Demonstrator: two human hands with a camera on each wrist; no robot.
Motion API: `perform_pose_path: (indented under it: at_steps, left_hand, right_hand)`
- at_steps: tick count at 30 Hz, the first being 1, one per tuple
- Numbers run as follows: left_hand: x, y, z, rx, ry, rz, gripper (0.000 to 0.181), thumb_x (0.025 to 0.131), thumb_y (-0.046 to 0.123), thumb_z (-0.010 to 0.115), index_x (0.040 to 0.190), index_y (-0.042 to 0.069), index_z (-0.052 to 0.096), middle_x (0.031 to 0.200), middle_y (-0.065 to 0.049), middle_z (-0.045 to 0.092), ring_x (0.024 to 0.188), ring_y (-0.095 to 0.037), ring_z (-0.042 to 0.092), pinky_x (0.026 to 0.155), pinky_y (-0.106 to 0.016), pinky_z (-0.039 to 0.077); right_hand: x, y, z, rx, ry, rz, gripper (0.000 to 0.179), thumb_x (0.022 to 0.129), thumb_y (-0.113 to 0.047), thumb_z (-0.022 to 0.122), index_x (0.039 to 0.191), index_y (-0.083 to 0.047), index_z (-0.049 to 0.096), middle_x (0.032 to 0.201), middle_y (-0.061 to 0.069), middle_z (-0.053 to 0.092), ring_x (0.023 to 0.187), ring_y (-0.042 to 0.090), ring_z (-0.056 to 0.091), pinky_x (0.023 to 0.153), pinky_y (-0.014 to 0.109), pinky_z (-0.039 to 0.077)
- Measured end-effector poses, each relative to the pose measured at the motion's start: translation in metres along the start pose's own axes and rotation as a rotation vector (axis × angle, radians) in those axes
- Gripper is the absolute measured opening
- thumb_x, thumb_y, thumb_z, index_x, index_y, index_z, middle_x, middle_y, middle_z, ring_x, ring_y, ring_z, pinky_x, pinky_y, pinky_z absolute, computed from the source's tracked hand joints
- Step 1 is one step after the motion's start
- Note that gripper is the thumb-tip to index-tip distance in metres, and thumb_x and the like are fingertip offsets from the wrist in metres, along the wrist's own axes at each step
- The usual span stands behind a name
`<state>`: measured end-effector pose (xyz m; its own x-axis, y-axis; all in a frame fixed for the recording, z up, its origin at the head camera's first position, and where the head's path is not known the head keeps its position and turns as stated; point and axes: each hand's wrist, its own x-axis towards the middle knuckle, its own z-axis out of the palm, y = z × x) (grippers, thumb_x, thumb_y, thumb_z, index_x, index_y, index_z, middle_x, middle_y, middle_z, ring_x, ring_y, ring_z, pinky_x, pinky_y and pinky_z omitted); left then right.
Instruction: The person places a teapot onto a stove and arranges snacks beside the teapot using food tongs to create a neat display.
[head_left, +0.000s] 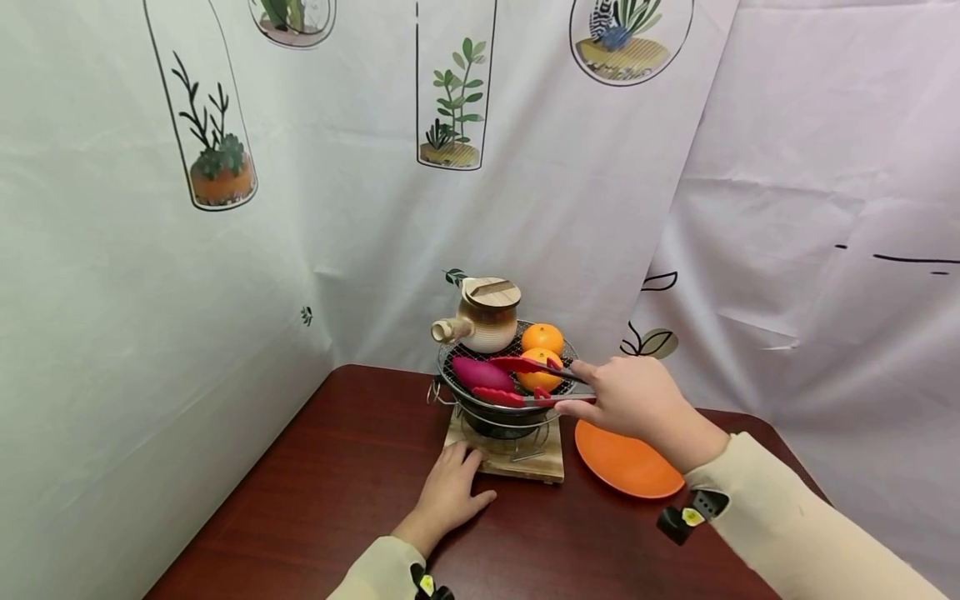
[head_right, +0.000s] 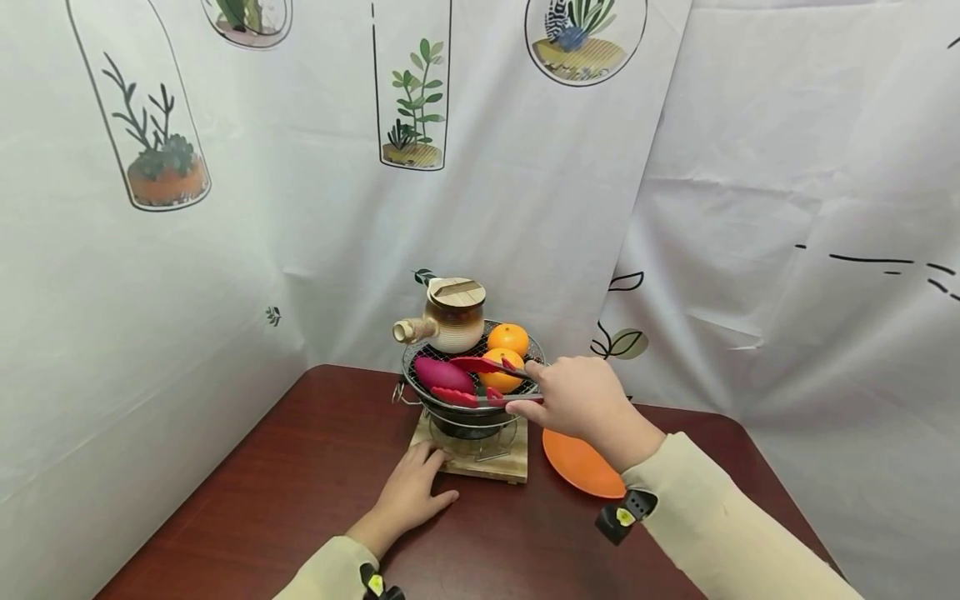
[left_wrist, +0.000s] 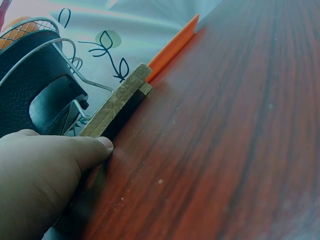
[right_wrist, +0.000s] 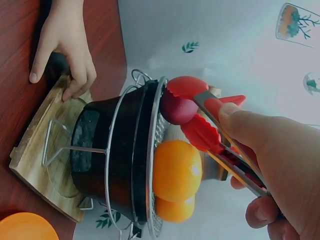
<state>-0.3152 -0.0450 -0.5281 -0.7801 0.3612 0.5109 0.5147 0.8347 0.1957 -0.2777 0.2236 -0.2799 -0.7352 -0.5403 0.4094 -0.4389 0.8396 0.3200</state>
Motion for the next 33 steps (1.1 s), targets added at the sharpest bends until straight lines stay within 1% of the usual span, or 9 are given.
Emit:
perform_pose_path:
  at_steps: [5, 9, 12, 15, 21, 24, 29, 33]
  left_hand:
    - [0.000, 0.001, -0.003, -0.011, -0.022, -0.013, 0.055, 0.079, 0.043, 0.083, 0.119, 0.013, 0.062, 0.124, -0.009, 0.053, 0.122, -0.030, 0.051, 0.105, -0.045, 0.043]
    - [0.000, 0.001, -0.003, -0.005, -0.031, -0.016, 0.054, 0.079, 0.044, 0.082, 0.119, 0.013, 0.062, 0.124, -0.009, 0.053, 0.122, -0.030, 0.050, 0.106, -0.046, 0.042]
    - [0.000, 0.001, -0.002, -0.002, -0.031, -0.016, 0.053, 0.080, 0.044, 0.082, 0.119, 0.013, 0.063, 0.124, -0.009, 0.053, 0.122, -0.029, 0.050, 0.106, -0.045, 0.042]
    - [0.000, 0.001, -0.002, -0.001, -0.017, -0.007, 0.052, 0.079, 0.043, 0.083, 0.117, 0.013, 0.063, 0.122, -0.009, 0.053, 0.120, -0.029, 0.051, 0.104, -0.045, 0.043]
    - [0.000, 0.001, -0.002, -0.002, -0.031, -0.016, 0.053, 0.080, 0.044, 0.082, 0.119, 0.014, 0.063, 0.122, -0.008, 0.053, 0.121, -0.029, 0.050, 0.106, -0.044, 0.042]
    - [0.000, 0.001, -0.002, -0.001, -0.023, -0.012, 0.054, 0.079, 0.044, 0.083, 0.118, 0.014, 0.063, 0.122, -0.008, 0.053, 0.121, -0.029, 0.051, 0.105, -0.044, 0.042]
    - [0.000, 0.001, -0.002, -0.007, -0.013, -0.007, 0.053, 0.078, 0.044, 0.084, 0.117, 0.014, 0.063, 0.121, -0.008, 0.053, 0.120, -0.029, 0.051, 0.104, -0.045, 0.043]
    - [0.000, 0.001, -0.003, -0.011, -0.026, -0.018, 0.053, 0.079, 0.044, 0.083, 0.118, 0.015, 0.063, 0.123, -0.008, 0.053, 0.122, -0.029, 0.051, 0.105, -0.045, 0.042]
  right_hand:
    - [0.002, -0.001, 0.001, -0.010, -0.008, 0.009, 0.064, 0.084, -0.070, 0.065, 0.119, -0.018, 0.073, 0.057, 0.000, 0.055, 0.058, 0.021, 0.062, 0.041, 0.038, 0.041]
    - [0.002, -0.001, -0.002, -0.018, -0.007, 0.014, 0.066, 0.083, -0.072, 0.065, 0.120, -0.018, 0.072, 0.054, -0.003, 0.050, 0.054, 0.021, 0.058, 0.039, 0.038, 0.038]
    - [0.002, -0.001, -0.004, -0.024, 0.007, 0.010, 0.065, 0.082, -0.072, 0.065, 0.119, -0.018, 0.071, 0.051, -0.004, 0.045, 0.050, 0.020, 0.055, 0.038, 0.037, 0.035]
    - [0.002, -0.002, -0.004, -0.025, 0.025, -0.001, 0.064, 0.082, -0.071, 0.066, 0.117, -0.018, 0.070, 0.050, -0.005, 0.042, 0.048, 0.020, 0.053, 0.038, 0.037, 0.035]
    - [0.002, -0.004, -0.003, -0.029, 0.059, -0.013, 0.061, 0.084, -0.068, 0.067, 0.117, -0.018, 0.071, 0.049, -0.003, 0.043, 0.048, 0.022, 0.054, 0.037, 0.037, 0.035]
    - [0.003, -0.008, -0.002, -0.029, 0.057, 0.015, 0.060, 0.084, -0.068, 0.067, 0.119, -0.019, 0.073, 0.049, -0.002, 0.043, 0.048, 0.022, 0.053, 0.037, 0.037, 0.035]
    - [0.003, -0.021, -0.004, -0.014, 0.000, 0.107, 0.063, 0.085, -0.070, 0.064, 0.120, -0.019, 0.073, 0.052, -0.001, 0.045, 0.052, 0.022, 0.056, 0.039, 0.038, 0.042]
    - [0.004, -0.031, -0.009, 0.004, -0.036, 0.155, 0.065, 0.086, -0.071, 0.062, 0.121, -0.017, 0.073, 0.053, 0.000, 0.047, 0.053, 0.023, 0.056, 0.041, 0.040, 0.045]
